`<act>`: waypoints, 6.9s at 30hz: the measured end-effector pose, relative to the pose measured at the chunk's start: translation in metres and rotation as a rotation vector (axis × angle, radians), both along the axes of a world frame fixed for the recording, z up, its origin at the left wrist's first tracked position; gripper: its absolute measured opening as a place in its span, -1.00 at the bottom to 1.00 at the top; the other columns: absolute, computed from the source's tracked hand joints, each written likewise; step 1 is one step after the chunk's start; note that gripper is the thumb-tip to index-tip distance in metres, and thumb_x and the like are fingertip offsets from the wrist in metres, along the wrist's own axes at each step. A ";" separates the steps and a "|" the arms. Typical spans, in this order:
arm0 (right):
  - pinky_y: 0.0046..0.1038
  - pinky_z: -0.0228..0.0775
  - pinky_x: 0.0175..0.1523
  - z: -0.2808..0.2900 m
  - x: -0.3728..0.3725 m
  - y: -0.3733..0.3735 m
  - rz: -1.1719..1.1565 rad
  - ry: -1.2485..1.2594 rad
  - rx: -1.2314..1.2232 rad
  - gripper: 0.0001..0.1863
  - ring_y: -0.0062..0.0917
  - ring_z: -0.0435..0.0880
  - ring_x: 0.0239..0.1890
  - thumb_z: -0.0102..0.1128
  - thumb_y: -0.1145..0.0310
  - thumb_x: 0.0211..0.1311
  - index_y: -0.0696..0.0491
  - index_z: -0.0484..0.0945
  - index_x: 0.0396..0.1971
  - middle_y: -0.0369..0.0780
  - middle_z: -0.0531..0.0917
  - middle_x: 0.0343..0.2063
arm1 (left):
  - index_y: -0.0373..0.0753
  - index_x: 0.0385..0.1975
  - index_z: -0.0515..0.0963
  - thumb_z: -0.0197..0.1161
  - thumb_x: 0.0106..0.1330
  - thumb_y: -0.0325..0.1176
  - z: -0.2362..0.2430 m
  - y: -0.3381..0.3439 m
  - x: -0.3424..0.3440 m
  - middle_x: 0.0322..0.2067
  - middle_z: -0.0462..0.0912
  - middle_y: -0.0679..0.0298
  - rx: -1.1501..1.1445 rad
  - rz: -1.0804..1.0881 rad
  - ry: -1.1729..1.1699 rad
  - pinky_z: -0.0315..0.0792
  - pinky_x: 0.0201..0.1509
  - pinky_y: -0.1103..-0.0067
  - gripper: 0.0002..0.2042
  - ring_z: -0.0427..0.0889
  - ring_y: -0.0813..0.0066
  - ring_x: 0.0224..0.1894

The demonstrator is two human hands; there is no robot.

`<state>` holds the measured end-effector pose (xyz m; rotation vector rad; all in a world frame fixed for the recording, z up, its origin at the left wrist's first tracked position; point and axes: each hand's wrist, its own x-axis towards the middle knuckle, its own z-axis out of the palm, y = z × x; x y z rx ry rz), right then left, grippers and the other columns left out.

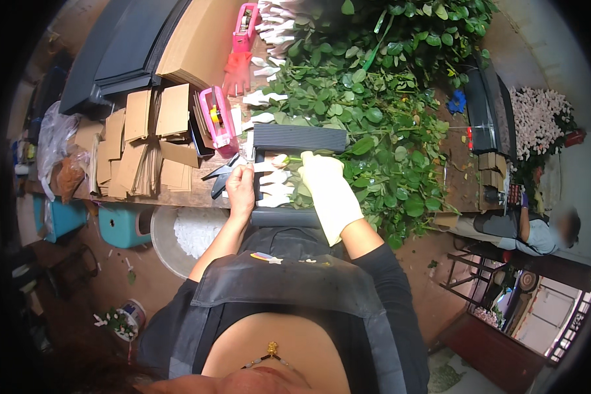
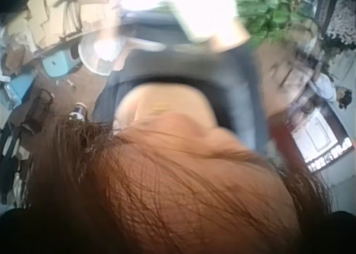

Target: The person arranges green leafy stems into a black rectangular container, using a stapler to secure the stems in place. The person repeatedly picks up stems, places them into the container, and staples them before moving to the next batch.

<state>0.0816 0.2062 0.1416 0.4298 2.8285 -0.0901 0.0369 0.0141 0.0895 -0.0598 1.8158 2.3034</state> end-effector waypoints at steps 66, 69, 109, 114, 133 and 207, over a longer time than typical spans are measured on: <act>-0.20 0.59 -0.16 0.049 0.009 -0.024 0.474 -0.214 -0.259 -0.83 -0.22 0.79 -0.31 0.27 0.25 0.21 0.00 0.73 -0.33 -0.13 0.78 -0.41 | -0.23 -0.47 0.66 0.32 0.40 -0.19 0.010 -0.049 -0.016 -0.55 0.55 0.47 -0.250 -0.861 -0.365 0.23 -0.38 0.68 -0.73 0.36 0.76 -0.50; -0.21 0.59 -0.18 0.037 0.005 -0.035 0.445 -0.245 -0.208 -0.83 -0.26 0.80 -0.30 0.23 0.28 0.21 -0.03 0.77 -0.38 -0.14 0.78 -0.40 | -0.23 -0.51 0.63 0.28 0.40 -0.23 0.013 -0.049 -0.003 -0.56 0.53 0.47 -0.217 -0.716 -0.365 0.21 -0.39 0.69 -0.74 0.35 0.75 -0.50; -0.15 0.58 -0.13 0.087 0.018 -0.019 0.353 -0.115 -0.344 -0.85 -0.17 0.77 -0.27 0.20 0.31 0.27 0.05 0.68 -0.32 -0.03 0.75 -0.33 | -0.14 0.31 0.11 0.67 -0.04 -0.06 -0.016 -0.039 -0.040 0.37 0.12 -0.11 -0.628 -1.000 0.426 -0.14 0.60 0.06 -0.01 -0.19 -0.31 0.55; -0.14 0.60 -0.20 0.032 0.022 -0.027 0.287 0.014 -0.274 -0.80 -0.18 0.78 -0.30 0.16 0.20 0.33 0.01 0.62 -0.37 -0.08 0.75 -0.40 | -0.14 0.30 0.10 0.66 -0.02 -0.09 -0.015 -0.037 -0.041 0.36 0.16 -0.10 -0.603 -1.021 0.402 -0.14 0.60 0.05 -0.04 -0.22 -0.34 0.55; -0.21 0.58 -0.30 0.032 0.021 -0.022 0.254 0.191 -0.136 -0.75 -0.25 0.75 -0.45 0.22 0.12 0.32 0.00 0.60 -0.24 -0.18 0.72 -0.51 | -0.06 0.15 0.47 0.63 0.04 -0.07 -0.011 -0.035 -0.020 0.17 0.47 0.05 -0.564 -0.723 0.417 0.27 0.42 0.19 -0.33 0.33 -0.12 0.38; -0.24 0.58 -0.04 0.038 -0.005 -0.023 0.411 0.486 -0.294 -0.62 -0.22 0.74 -0.14 0.11 0.37 0.36 0.07 0.56 0.15 -0.10 0.72 -0.11 | -0.24 -0.08 0.63 0.43 0.30 -0.27 -0.019 -0.019 -0.027 -0.10 0.65 0.10 -0.390 -0.327 0.295 0.42 0.22 0.38 -0.72 0.60 0.16 0.05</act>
